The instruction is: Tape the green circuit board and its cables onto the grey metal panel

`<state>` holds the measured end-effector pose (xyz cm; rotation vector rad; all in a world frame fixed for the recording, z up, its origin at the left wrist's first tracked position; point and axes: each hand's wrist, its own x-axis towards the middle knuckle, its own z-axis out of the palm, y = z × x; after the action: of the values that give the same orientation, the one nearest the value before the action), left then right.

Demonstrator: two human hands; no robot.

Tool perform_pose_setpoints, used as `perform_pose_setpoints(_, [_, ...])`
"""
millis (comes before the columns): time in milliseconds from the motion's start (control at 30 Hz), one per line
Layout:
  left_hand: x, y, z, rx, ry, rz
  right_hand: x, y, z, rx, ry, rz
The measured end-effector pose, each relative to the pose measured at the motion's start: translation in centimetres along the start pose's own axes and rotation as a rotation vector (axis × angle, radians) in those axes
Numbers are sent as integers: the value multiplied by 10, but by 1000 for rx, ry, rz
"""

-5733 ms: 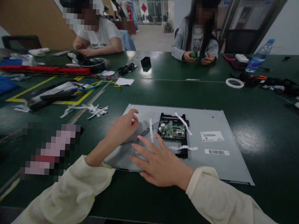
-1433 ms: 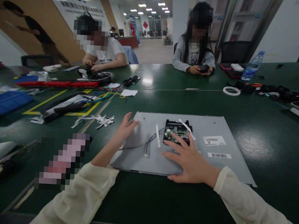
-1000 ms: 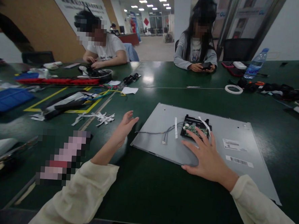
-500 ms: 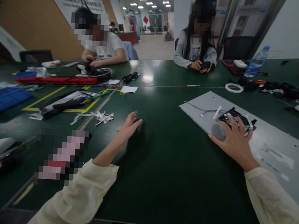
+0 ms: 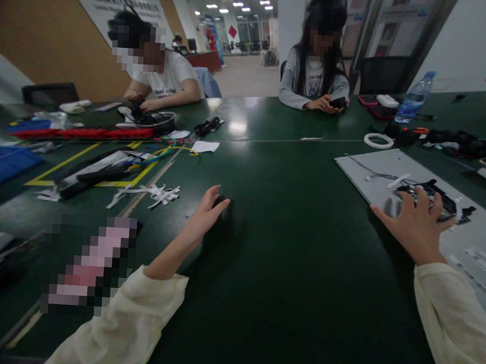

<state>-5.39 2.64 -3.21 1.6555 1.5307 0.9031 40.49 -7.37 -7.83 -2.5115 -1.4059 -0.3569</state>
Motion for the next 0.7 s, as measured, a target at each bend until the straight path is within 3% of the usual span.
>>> perform_pose_setpoints(333, [2, -3, 4, 12, -8, 31, 29, 29, 21, 12, 77, 152])
perform_pose_setpoints(700, [-1, 0, 5, 17, -8, 18, 49, 58, 42, -4, 92, 162])
